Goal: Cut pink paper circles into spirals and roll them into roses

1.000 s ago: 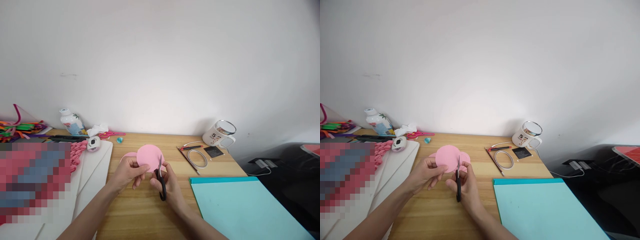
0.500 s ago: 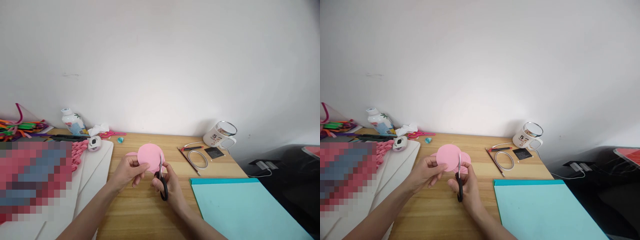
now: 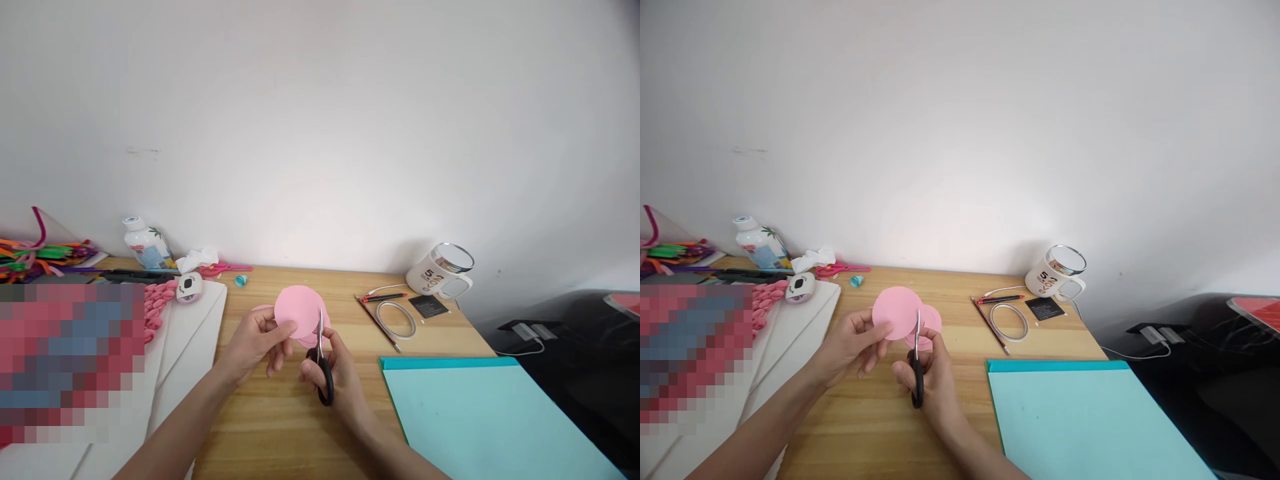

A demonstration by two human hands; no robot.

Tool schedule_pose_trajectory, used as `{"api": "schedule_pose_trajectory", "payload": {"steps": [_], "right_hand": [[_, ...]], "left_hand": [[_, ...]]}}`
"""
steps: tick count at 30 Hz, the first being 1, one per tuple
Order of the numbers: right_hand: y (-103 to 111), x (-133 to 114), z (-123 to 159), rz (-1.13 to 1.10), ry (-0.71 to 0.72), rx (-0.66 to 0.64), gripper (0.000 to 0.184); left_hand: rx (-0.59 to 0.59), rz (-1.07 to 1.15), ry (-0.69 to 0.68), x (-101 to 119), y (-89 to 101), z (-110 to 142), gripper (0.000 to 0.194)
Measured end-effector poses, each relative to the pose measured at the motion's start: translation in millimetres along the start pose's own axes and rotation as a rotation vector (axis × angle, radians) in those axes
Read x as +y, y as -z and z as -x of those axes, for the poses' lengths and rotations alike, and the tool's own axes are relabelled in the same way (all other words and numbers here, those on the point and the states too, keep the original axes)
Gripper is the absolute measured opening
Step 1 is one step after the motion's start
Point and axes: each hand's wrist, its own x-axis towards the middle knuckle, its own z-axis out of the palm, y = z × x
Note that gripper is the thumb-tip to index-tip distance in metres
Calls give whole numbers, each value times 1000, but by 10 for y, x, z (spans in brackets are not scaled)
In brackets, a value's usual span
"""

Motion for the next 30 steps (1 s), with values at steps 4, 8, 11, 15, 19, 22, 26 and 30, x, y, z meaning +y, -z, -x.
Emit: {"api": "schedule_pose_trajectory", "payload": {"steps": [4, 8, 11, 15, 19, 22, 26, 30], "right_hand": [[6, 33, -5, 4, -2, -3, 51], [23, 9, -29, -41, 35, 1, 54], [31, -23, -46, -64, 43, -1, 56], [36, -30, -50, -57, 40, -16, 56], [36, -28, -44, -35, 36, -10, 54], [37, -22, -40, -28, 33, 6, 54], [49, 20, -38, -29, 36, 12, 52], [65, 55, -38, -5, 46, 11, 51]], "left_hand": [[10, -54, 4, -62, 28, -15, 30], [-24, -84, 18, -107, 68, -25, 31], [-44, -96, 15, -102, 75, -24, 34], [-32, -93, 15, -82, 65, -19, 32], [-18, -89, 11, -79, 65, -19, 29], [-11, -106, 3, -84, 74, -23, 30], [1, -115, -7, -75, 84, -24, 30], [11, -116, -15, -63, 92, -24, 29]]}}
